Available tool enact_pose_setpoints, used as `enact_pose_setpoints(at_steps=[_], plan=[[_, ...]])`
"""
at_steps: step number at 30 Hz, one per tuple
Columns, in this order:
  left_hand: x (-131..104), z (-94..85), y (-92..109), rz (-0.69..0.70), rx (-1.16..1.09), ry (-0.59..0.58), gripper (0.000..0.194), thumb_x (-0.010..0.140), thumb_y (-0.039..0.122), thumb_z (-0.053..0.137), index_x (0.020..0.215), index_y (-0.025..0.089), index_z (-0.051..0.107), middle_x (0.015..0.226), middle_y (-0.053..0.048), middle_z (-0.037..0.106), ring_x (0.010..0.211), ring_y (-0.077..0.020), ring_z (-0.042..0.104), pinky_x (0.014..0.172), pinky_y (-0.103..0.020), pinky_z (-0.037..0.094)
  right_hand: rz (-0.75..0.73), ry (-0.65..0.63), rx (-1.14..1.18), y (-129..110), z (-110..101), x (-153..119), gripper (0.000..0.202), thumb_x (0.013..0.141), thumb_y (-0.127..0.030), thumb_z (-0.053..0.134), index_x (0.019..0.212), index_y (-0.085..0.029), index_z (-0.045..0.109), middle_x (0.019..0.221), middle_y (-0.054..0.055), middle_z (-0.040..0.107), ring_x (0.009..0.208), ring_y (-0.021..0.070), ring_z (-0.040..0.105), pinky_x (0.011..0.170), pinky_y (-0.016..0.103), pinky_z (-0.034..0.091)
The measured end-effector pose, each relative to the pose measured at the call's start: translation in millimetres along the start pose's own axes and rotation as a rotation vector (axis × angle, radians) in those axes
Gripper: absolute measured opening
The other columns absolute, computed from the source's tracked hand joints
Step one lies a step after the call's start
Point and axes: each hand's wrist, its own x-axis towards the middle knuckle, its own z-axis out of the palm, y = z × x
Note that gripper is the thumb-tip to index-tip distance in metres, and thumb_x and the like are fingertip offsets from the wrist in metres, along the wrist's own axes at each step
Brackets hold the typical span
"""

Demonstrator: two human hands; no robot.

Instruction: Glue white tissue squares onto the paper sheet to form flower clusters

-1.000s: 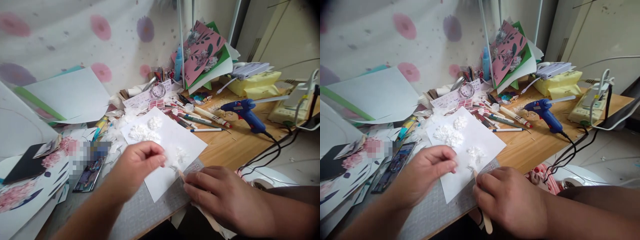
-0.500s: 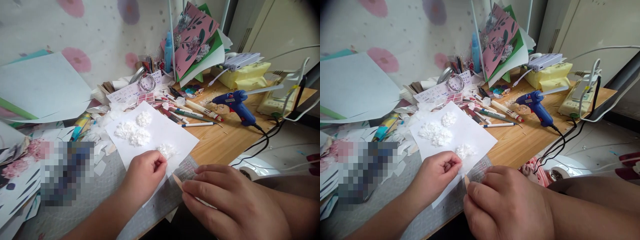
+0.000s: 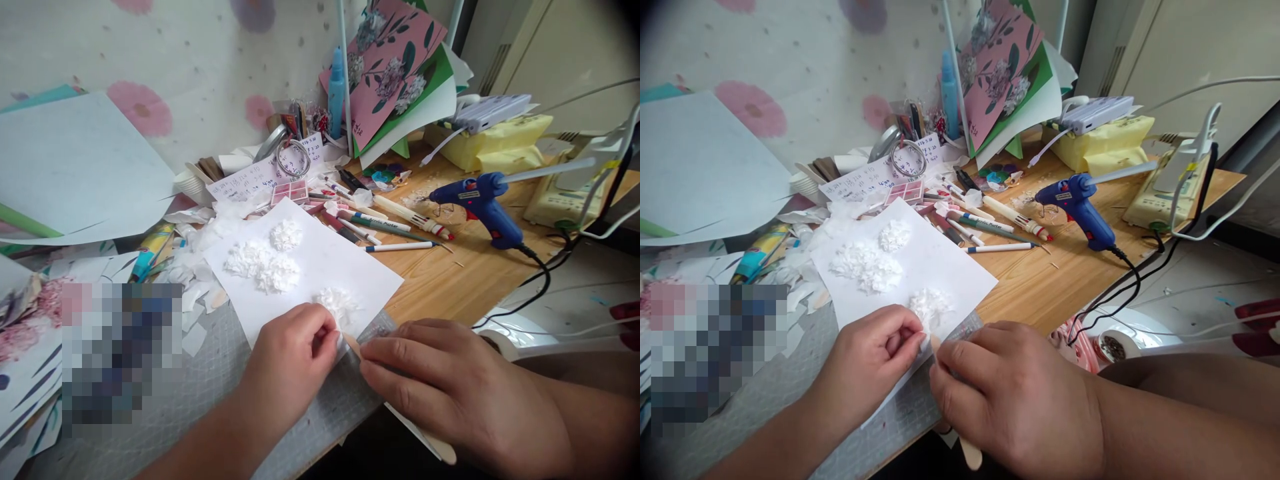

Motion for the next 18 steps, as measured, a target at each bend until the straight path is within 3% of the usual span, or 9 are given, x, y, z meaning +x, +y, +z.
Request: enact_pose_setpoints(at_steps=[6,18], plan=[[-1.0,-0.4,-3.4,0.074,0.101,-0.010,0.012,0.079,0.019,0.048,0.069,0.024,0.053,0.062,0.002,0.054,0.057,-0.0129,0.049,0.053,-0.025,0.035,-0.029,-0.003,-0.104,-3.6,-2.1,10.7,0.040,0.094,-0.013,0.027,0.092,-0.009,0.066,0.089,0.013,0.067,0.073,0.0192,0.061,0.060,0.031,0.049],[0.3,-0.5,-6.0,-0.007,0.016,-0.022,0.011,0.077,0.018,0.049,0.068,0.023,0.051,0.061,0.003,0.055,0.054,-0.0116,0.050,0.053,-0.023,0.036,-0.019,-0.091,-0.142,-4.7,1.6,12.2,0.032,0.091,-0.016,0.033,0.097,-0.010,0.063,0.092,0.013,0.066,0.063,0.0184,0.057,0.053,0.032,0.045]])
